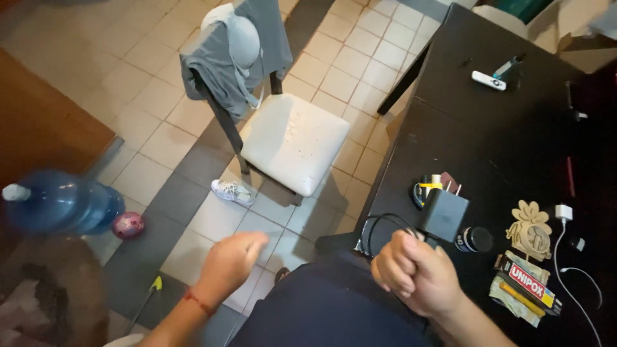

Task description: The person organizes a power adapter by neatly wrapping its long power cord around the adapter's body.

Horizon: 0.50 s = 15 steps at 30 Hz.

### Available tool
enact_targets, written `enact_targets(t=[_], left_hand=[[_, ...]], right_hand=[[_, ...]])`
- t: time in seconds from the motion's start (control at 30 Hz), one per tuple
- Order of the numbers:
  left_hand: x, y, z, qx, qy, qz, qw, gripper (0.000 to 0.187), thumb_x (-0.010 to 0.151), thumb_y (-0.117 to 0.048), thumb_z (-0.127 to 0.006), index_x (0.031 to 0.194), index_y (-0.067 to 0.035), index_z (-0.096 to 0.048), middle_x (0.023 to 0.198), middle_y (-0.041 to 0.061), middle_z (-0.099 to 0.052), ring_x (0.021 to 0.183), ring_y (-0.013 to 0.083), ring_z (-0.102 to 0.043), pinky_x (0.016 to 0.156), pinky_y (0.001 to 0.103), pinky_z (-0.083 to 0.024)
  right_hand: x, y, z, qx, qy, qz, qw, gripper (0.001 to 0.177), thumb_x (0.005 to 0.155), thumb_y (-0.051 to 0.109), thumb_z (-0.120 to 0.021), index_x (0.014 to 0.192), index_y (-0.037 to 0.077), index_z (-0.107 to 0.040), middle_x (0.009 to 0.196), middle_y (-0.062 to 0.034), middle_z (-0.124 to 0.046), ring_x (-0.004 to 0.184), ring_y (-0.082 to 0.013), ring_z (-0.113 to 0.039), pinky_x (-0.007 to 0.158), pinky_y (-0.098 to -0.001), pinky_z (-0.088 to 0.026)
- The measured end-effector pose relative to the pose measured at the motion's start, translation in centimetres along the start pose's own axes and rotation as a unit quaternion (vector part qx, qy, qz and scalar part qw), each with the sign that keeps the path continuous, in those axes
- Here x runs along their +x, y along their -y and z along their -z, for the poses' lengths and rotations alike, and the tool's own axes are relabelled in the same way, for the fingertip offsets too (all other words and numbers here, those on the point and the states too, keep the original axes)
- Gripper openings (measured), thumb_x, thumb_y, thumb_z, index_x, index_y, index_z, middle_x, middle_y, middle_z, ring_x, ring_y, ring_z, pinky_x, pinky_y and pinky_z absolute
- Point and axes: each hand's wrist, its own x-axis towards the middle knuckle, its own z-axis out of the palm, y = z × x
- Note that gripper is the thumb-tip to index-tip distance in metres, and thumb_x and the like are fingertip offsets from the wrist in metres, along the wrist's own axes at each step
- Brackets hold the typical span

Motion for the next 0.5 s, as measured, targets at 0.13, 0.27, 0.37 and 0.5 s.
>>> enact_targets(t=[0.13, 0.27, 0.37, 0.5], left_hand=[[-2.3, -8.1, 5.0, -0.34, -0.213, -0.049, 0.914, 0.04, 0.095, -0.015, -0.063, 0.064, -0.011, -0.037, 0.061, -0.002, -0.029, 0.061, 0.0109, -0.029, 0.058, 0.027, -0.03], [-3.3, -12.2, 5.3, -0.087, -0.305, -0.46, 0.829, 0.018, 0.099, -0.018, -0.055, 0.09, -0.015, -0.071, 0.09, 0.002, -0.07, 0.076, 0.0206, -0.066, 0.066, 0.035, -0.05], [-3.3, -13.6, 4.6, -0.065, -0.269, -0.506, 0.817, 0.009, 0.1, -0.024, -0.062, 0.096, -0.018, -0.067, 0.083, -0.002, -0.062, 0.072, 0.0202, -0.057, 0.064, 0.035, -0.042], [-3.2, -13.5, 2.8, -0.02, -0.338, -0.417, 0.844, 0.007, 0.095, -0.022, -0.066, 0.093, -0.029, -0.067, 0.081, -0.005, -0.048, 0.071, 0.0194, -0.048, 0.074, 0.038, -0.039]], right_hand=[[-0.1, -3.7, 1.4, -0.043, -0.055, -0.014, 0.997, 0.035, 0.105, 0.028, -0.041, 0.087, 0.0, -0.055, 0.04, -0.0011, -0.033, 0.036, -0.0147, -0.026, 0.044, -0.0305, -0.028], [0.5, -4.6, 0.3, -0.058, -0.067, -0.011, 0.996, 0.05, 0.102, 0.046, -0.045, 0.118, 0.001, -0.06, 0.088, -0.016, -0.063, 0.077, -0.0215, -0.056, 0.074, -0.0348, -0.044], [0.9, -3.6, -1.2, 0.068, -0.056, -0.006, 0.996, 0.037, 0.102, 0.041, -0.047, 0.104, 0.005, -0.052, 0.087, -0.0111, -0.051, 0.08, -0.0227, -0.05, 0.075, -0.037, -0.041], [0.3, -2.6, -1.8, 0.148, -0.074, 0.047, 0.985, 0.04, 0.103, 0.038, -0.046, 0.069, 0.017, -0.04, 0.046, 0.007, -0.028, 0.047, -0.0119, -0.03, 0.072, -0.0344, -0.037]])
